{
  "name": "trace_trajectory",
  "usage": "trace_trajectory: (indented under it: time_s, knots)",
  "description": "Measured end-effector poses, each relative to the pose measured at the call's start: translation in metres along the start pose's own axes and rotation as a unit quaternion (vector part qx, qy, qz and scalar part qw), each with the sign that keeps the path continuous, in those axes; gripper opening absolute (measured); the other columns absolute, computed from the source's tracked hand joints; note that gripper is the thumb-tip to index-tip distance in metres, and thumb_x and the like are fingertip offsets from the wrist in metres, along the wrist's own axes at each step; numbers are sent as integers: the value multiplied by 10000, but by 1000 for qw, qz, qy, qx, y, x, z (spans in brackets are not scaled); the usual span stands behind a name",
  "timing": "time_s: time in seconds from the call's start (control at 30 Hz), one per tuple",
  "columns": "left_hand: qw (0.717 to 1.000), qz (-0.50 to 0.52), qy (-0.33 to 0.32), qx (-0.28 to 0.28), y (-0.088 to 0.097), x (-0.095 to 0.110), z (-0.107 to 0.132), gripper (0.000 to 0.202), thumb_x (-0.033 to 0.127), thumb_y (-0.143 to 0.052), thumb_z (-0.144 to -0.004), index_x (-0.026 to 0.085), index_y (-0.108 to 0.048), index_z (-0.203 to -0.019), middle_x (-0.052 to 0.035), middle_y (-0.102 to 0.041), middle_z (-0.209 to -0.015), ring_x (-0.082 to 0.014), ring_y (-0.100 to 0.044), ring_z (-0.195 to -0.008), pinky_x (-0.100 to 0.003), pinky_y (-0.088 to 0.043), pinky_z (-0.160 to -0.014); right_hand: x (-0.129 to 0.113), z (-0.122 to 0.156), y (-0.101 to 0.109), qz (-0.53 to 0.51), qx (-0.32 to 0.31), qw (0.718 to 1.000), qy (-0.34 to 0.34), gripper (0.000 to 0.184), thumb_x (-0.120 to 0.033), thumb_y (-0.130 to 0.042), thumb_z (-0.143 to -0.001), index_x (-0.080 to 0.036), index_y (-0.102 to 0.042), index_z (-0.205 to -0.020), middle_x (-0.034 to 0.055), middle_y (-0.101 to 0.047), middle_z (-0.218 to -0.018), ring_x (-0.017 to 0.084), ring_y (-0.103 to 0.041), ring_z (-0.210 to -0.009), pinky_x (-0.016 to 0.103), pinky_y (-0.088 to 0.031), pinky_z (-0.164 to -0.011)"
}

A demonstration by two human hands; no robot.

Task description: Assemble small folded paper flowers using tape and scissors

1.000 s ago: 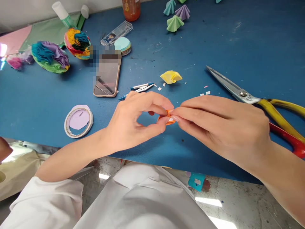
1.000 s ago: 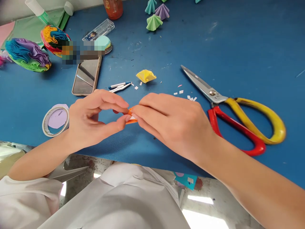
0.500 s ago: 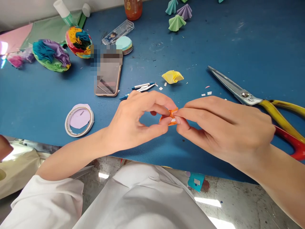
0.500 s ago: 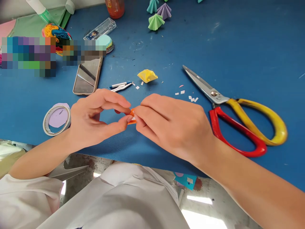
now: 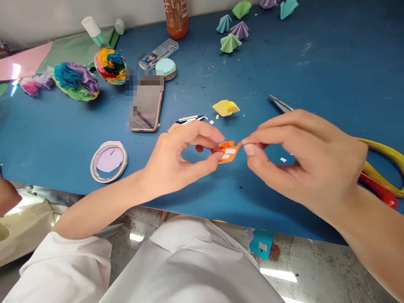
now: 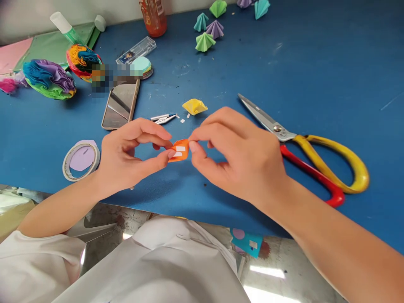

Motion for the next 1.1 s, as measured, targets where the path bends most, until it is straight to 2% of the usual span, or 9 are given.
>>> trace_trajectory:
  time_s: [0.1,0.23,0.43,0.57,0.8,1.1]
  knots:
    - [1000,5,6,4,0,1,-1,186,185,-691,-762,189,-607,-928,-2,-736,-823,-137,-667,-717,-358,-534,-816,-5,-1,4,29,3,997,76,130,-135,-649,-787,-195,-598,-890,14,-704,-768,99,-650,-637,207,-471,-515]
    - [1000,10,6,18,0,1,-2,187,165,-698,-746,184,-610,-910,-6,-737,-823,-127,-649,-701,-342,-526,-800,-10,-3,11,44,31,992,113,205,-104,-695,-749,-203,-604,-905,7,-738,-791,94,-679,-683,171,-521,-601]
    - [1000,3,-4,20,-1,1,-1,163,185,-690,-758,186,-618,-904,-7,-735,-827,-125,-654,-707,-334,-525,-804,-9,-2,7,34,-13,995,90,184,-112,-702,-754,-173,-635,-914,41,-750,-848,132,-705,-738,202,-552,-667]
    - [999,-6,-41,29,-1,1,1,143,185,-685,-772,191,-629,-903,-10,-734,-847,-125,-660,-717,-338,-526,-808,-9,1,4,9,-33,997,63,182,-115,-684,-762,-194,-647,-922,36,-749,-902,143,-709,-795,209,-556,-725]
    - [995,-55,-75,25,0,2,1,128,188,-677,-778,186,-639,-900,-17,-736,-833,-134,-650,-749,-336,-524,-791,-11,3,3,21,-54,998,23,139,-167,-622,-817,-274,-663,-896,-26,-743,-938,146,-707,-771,242,-567,-669]
    - [993,-68,-93,26,0,5,-1,119,171,-682,-771,180,-638,-881,-6,-739,-788,-124,-635,-702,-318,-506,-751,-14,0,1,32,-31,998,35,115,-119,-643,-781,-205,-634,-856,15,-743,-836,127,-688,-674,224,-499,-568]
Point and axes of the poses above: each hand's wrist, its own z-axis away from the middle knuckle, its own y-axis out of the back of the hand, x = y × z, the point moved 1 cm from there along -z, towards the middle knuckle
